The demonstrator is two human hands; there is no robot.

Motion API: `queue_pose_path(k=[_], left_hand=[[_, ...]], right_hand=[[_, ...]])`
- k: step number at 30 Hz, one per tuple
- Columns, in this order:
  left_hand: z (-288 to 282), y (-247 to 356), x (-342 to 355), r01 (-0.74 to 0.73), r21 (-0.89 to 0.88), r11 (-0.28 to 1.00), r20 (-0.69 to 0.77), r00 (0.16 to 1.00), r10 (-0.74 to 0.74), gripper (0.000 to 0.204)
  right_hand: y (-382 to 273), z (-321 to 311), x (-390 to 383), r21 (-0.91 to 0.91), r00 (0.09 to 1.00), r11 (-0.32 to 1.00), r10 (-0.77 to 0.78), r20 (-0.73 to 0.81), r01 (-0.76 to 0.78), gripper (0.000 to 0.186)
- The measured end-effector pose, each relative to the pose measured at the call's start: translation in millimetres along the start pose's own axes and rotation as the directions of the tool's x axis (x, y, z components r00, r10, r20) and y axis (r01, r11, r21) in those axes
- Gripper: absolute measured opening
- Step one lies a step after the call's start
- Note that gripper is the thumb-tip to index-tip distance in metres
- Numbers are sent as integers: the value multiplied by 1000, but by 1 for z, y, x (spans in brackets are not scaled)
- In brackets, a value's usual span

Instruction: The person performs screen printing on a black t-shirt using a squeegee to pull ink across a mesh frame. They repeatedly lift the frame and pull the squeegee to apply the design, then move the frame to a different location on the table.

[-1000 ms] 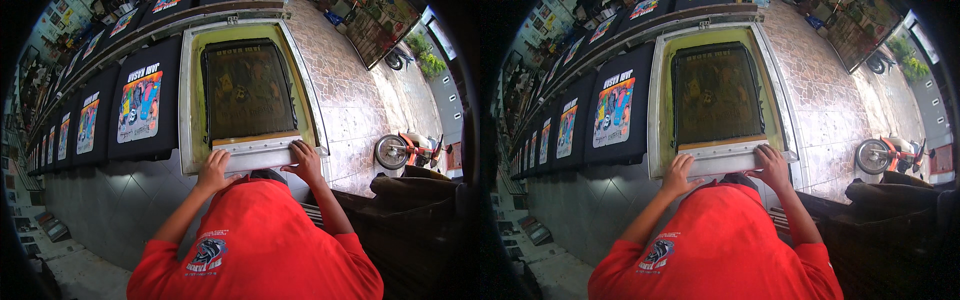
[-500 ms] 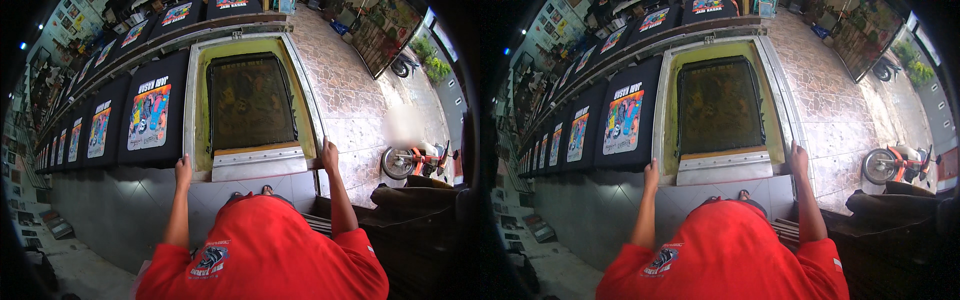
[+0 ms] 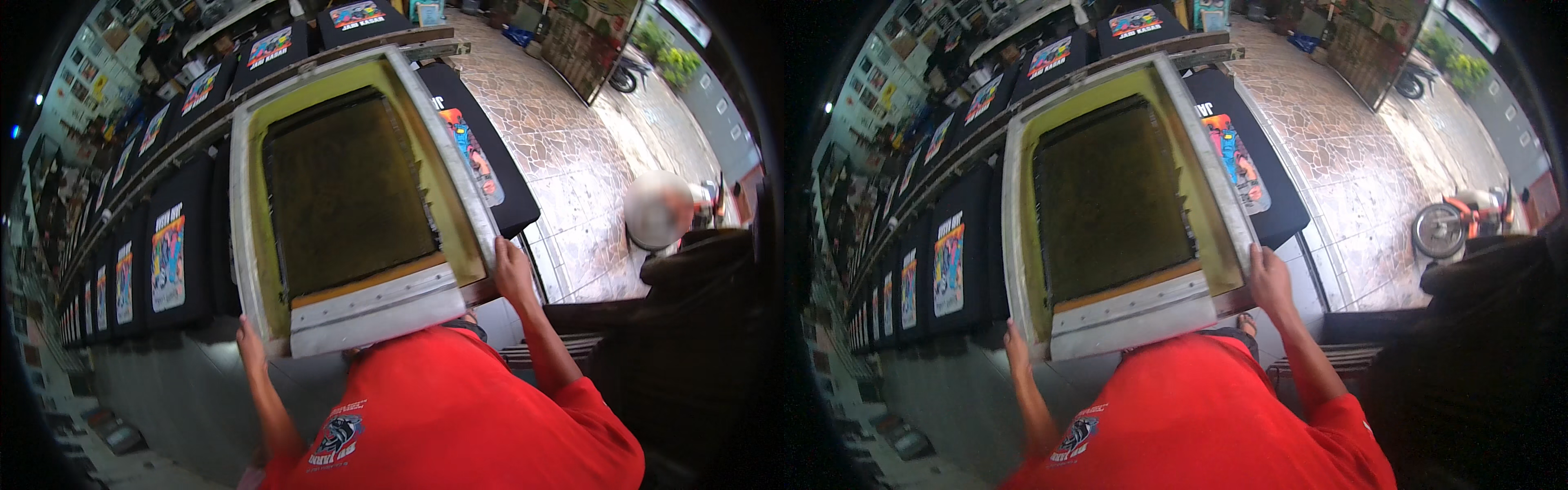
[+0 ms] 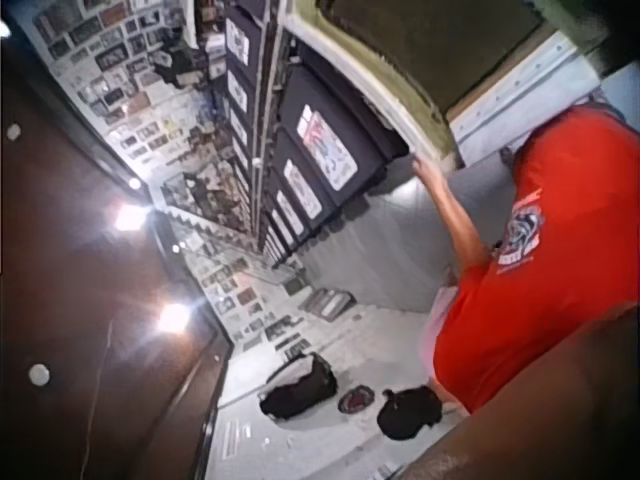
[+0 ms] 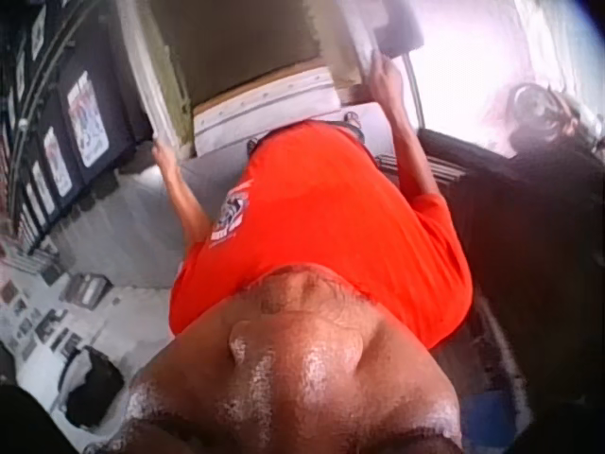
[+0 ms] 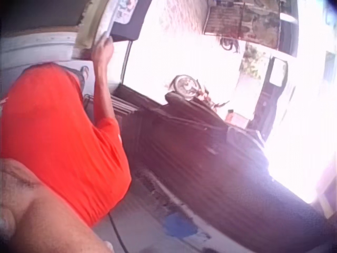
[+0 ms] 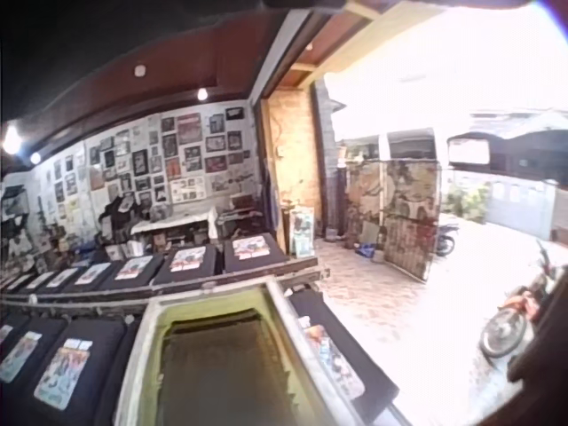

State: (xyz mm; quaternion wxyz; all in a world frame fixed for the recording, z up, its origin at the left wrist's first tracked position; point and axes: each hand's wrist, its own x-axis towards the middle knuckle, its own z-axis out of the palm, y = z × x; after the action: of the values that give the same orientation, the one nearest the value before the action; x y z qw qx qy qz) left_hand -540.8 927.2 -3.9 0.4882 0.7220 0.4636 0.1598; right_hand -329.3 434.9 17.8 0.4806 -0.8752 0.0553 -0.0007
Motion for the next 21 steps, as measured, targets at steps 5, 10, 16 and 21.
queue_pose_path(k=[5,10,16,21], left_hand=[[-106,-35,72,-9,110,994,-60,998,16,69],[-165,-66,121,-26,154,988,-58,998,35,68],[-170,-82,149,-13,193,981,-13,1000,16,67],[-162,-61,145,-8,202,979,-48,999,18,63]], right_hand=[[-46,118,-64,8,998,999,52,47,-52,51],[-86,176,-101,-53,993,995,92,68,-88,54],[-71,205,-112,-82,998,995,59,-7,-60,55],[-84,212,-111,-93,998,994,61,-17,-63,58]])
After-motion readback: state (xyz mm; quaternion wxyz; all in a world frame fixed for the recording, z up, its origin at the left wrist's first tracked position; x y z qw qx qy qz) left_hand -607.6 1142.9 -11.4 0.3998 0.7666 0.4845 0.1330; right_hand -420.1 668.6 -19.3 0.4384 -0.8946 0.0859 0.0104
